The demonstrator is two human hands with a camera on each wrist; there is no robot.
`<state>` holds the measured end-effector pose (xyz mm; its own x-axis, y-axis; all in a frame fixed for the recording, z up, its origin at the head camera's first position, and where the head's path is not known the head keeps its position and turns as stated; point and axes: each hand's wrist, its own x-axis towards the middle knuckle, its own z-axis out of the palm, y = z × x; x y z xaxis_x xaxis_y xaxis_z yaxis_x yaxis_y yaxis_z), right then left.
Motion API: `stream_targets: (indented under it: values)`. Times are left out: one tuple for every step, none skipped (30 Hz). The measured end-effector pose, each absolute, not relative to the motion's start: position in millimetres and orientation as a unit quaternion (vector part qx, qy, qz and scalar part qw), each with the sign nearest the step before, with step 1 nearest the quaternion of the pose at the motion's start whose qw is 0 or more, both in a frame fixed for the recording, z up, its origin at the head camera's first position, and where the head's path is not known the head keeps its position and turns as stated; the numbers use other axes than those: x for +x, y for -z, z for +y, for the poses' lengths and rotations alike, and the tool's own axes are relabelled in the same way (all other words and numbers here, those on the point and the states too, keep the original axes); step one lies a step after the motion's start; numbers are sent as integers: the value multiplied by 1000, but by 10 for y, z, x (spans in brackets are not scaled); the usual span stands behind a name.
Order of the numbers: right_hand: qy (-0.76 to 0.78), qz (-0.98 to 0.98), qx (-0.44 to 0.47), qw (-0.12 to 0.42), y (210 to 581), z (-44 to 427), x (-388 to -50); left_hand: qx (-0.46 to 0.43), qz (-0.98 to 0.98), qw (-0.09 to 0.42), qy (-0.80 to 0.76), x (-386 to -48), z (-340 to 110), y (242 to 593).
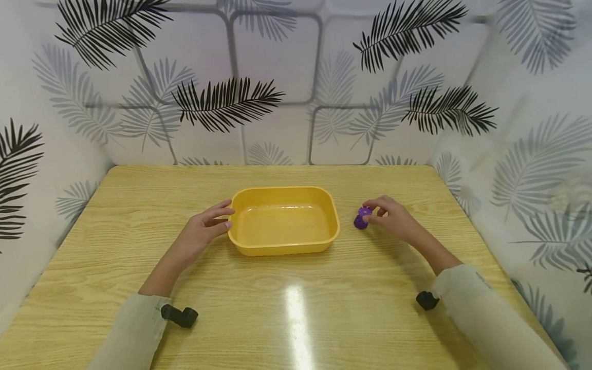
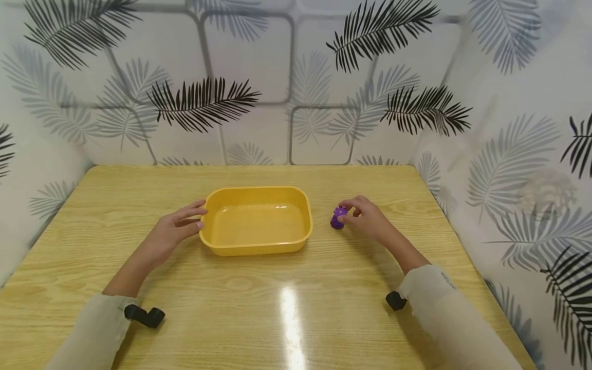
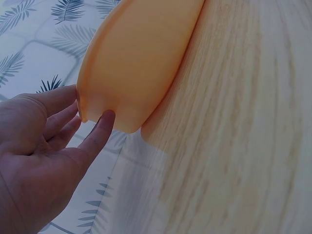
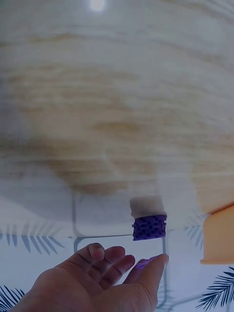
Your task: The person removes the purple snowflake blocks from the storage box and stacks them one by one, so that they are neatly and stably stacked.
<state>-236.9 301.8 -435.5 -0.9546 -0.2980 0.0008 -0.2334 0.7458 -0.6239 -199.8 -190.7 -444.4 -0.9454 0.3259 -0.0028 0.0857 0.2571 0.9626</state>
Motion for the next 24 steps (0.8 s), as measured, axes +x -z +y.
stream_targets:
  values:
    - [327, 933, -141, 50, 4379, 3028, -2372, 131, 786, 101, -596, -1997, -1907, 4443]
    - [328, 933, -141, 51, 4398, 3037, -2375, 131, 786, 101, -596, -1996, -1907, 4443]
    - [330, 932, -141, 52, 4417, 3045, -2377, 131, 786, 101, -596, -1996, -1908, 4443]
    - [331, 932, -140, 53, 4434, 3051, -2380, 131, 785, 102, -596, -1995, -1908, 4443]
    - [333, 931, -140, 53, 4449, 3056, -2381, 131, 785, 102, -597, -1995, -1907, 4443]
    - [333, 931, -140, 55, 4461, 3059, -2381, 131, 786, 101, -596, -1996, -1907, 4442]
    - [334, 930, -141, 56, 4470, 3063, -2380, 131, 786, 101, -596, -1996, -1906, 4442]
    - [335, 930, -141, 57, 4477, 3063, -2379, 131, 786, 101, -596, -1997, -1905, 4442]
    - [335, 930, -141, 60, 4481, 3062, -2377, 131, 786, 101, -596, -1997, -1905, 4442]
    - [335, 930, -140, 62, 4484, 3059, -2377, 131, 786, 100, -596, -1997, -1905, 4442]
    - [334, 930, -141, 65, 4489, 3060, -2377, 131, 786, 101, -596, -1998, -1904, 4443]
    - [333, 930, -141, 68, 4491, 3058, -2374, 131, 785, 100, -597, -1998, -1905, 4444]
    - [333, 930, -141, 70, 4493, 3057, -2373, 131, 784, 101, -598, -1998, -1905, 4445]
    - [332, 930, -141, 71, 4493, 3054, -2372, 132, 783, 101, -599, -1998, -1906, 4448]
    - [332, 930, -141, 72, 4495, 3054, -2371, 132, 782, 101, -601, -1998, -1907, 4451]
    - [333, 930, -140, 71, 4495, 3053, -2371, 132, 781, 100, -601, -1998, -1908, 4454]
    - [333, 930, -141, 70, 4498, 3054, -2372, 133, 781, 100, -602, -1997, -1910, 4457]
    - [333, 930, -141, 70, 4497, 3053, -2372, 134, 781, 99, -602, -1996, -1911, 4459]
    - [332, 930, -141, 70, 4499, 3054, -2376, 135, 781, 99, -602, -1996, -1912, 4462]
    - [332, 930, -141, 70, 4500, 3052, -2377, 135, 781, 98, -602, -1997, -1914, 4464]
    - [331, 931, -140, 71, 4501, 3051, -2379, 135, 781, 98, -602, -1996, -1914, 4463]
    - [330, 931, -138, 71, 4502, 3050, -2381, 136, 781, 98, -602, -1997, -1914, 4463]
    - [329, 932, -137, 72, 4504, 3049, -2383, 135, 781, 99, -602, -1998, -1915, 4462]
    - [329, 932, -137, 72, 4504, 3046, -2384, 135, 780, 100, -603, -1999, -1915, 4459]
